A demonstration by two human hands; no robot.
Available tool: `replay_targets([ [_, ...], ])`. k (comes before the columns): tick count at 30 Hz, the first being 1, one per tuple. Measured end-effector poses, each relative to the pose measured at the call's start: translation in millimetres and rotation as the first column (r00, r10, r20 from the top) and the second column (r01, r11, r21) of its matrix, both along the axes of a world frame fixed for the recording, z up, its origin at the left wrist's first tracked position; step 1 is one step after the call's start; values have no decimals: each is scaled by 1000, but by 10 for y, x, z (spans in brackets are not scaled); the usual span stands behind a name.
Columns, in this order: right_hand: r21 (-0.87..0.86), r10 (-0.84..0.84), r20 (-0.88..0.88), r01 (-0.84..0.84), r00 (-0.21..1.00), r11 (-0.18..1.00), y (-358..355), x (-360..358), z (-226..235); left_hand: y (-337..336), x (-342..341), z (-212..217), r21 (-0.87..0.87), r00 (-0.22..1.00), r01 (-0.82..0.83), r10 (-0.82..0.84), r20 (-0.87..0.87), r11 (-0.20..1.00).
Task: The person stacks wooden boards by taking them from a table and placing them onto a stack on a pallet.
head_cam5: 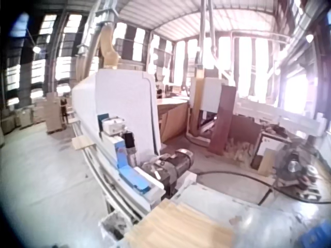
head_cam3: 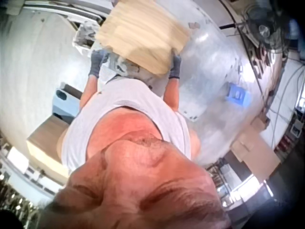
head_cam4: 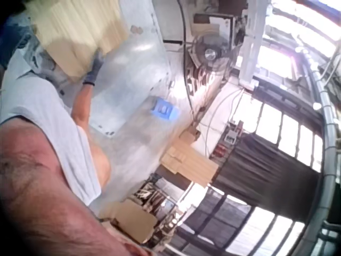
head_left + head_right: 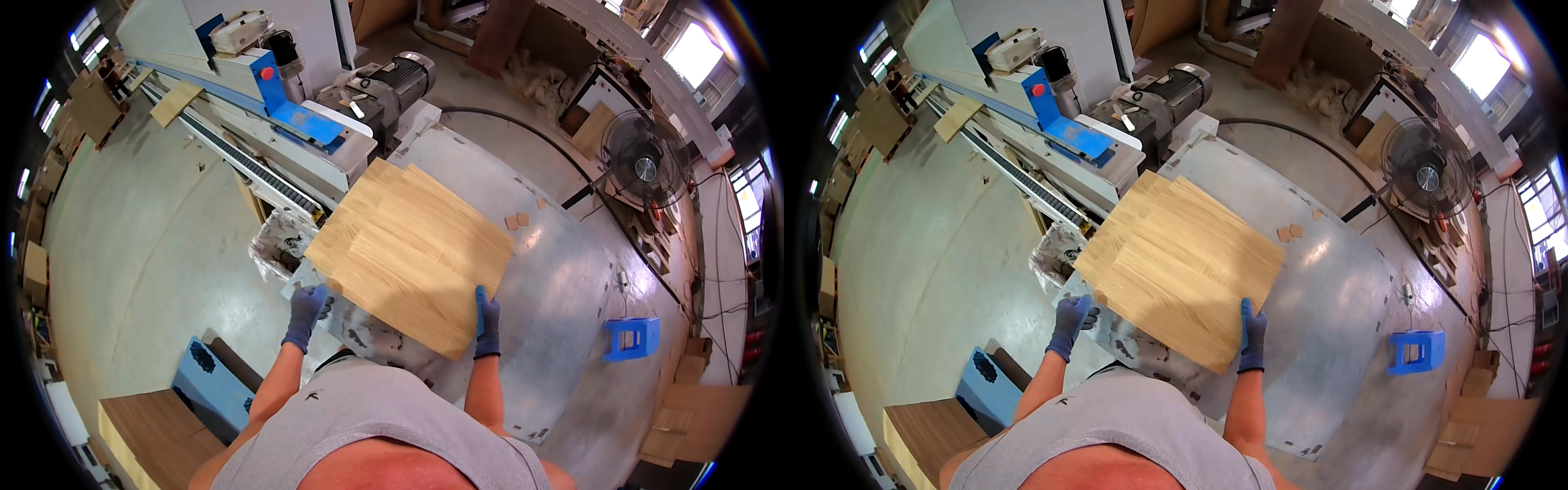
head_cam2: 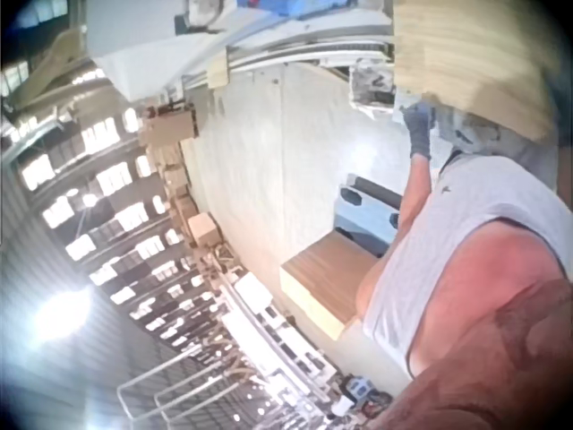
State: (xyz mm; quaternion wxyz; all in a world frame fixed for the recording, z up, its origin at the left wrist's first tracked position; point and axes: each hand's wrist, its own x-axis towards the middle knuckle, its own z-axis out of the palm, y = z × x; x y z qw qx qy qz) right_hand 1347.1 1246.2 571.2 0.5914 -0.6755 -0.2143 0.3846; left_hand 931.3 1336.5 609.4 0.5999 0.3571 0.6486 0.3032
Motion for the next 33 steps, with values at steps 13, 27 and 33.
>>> replay_targets([
  [13,38,-47,-62,50,997,998,-22,-1,-19,265,-137,-200,92,979,-197,191,64,976],
  [27,1,-58,-3,58,998,998,-38,51,-121,810,-719,-4,39,907,-367,348,237,930],
  [33,14,-49,-5,50,999,999,-18,40,-100,1198,-1237,-189,-34,811,-379,349,470,925],
])
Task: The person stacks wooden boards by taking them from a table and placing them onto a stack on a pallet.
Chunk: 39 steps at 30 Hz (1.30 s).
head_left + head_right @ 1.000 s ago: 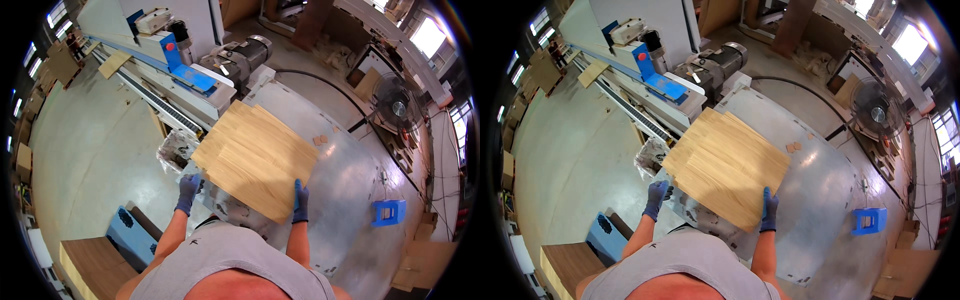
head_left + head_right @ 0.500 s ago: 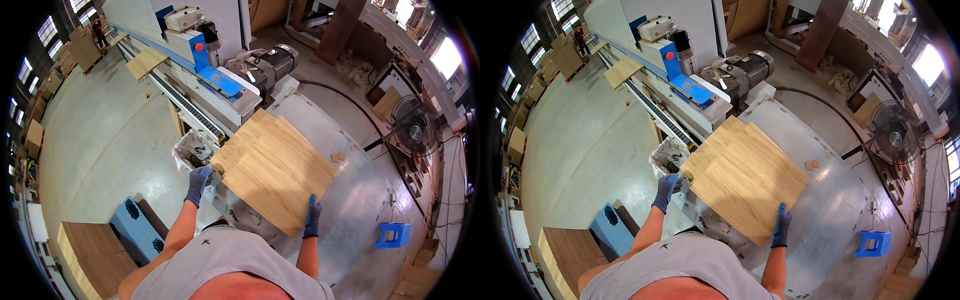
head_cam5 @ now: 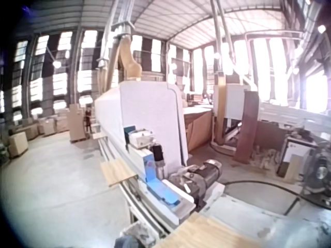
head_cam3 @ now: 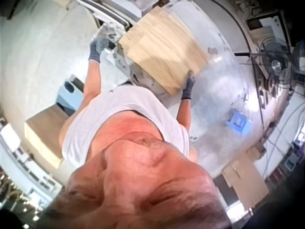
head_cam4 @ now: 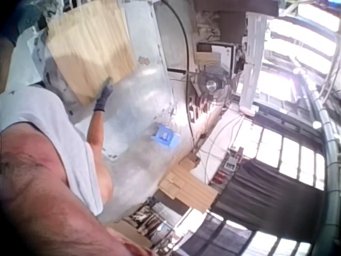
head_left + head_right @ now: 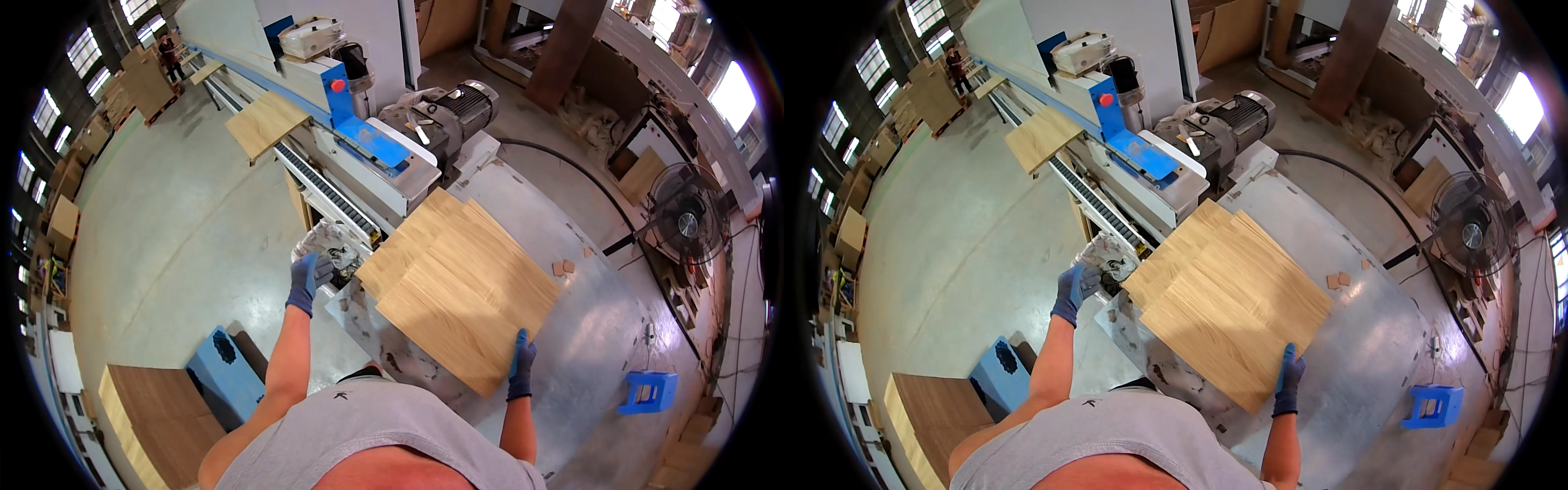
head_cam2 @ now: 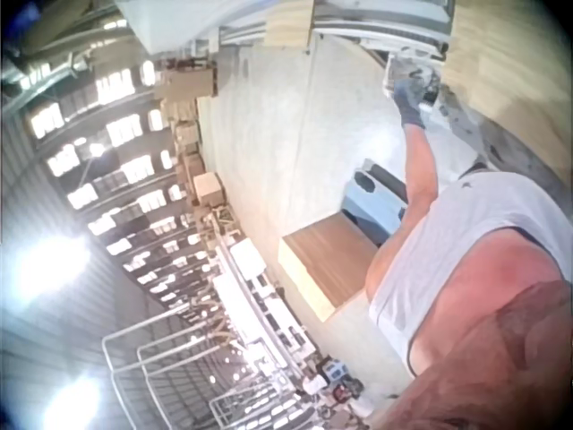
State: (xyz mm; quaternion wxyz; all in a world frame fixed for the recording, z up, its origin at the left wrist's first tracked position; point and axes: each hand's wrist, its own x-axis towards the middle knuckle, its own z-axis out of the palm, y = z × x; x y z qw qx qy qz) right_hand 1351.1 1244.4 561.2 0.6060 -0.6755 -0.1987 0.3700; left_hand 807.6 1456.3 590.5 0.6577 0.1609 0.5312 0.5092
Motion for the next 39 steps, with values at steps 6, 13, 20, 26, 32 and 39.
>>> replay_targets([
  [6,-44,7,16,-6,1000,999,-56,73,-30,320,71,314,74,978,-31,14,210,997],
  [13,-43,49,37,-48,998,998,-1,20,59,662,-462,40,92,933,-39,4,359,995],
  [20,-67,5,-8,-5,1000,998,-41,-12,169,1038,-380,161,-18,961,-217,217,172,976],
  [26,-32,-15,-15,15,1000,999,-5,-38,113,1146,-337,227,3,970,-174,171,174,985],
  [32,-7,-34,-14,34,999,999,-16,28,8,1073,-68,135,94,946,8,-38,321,996],
  [39,40,-44,-34,46,998,998,-24,69,-133,676,354,-157,124,945,207,-231,231,970],
])
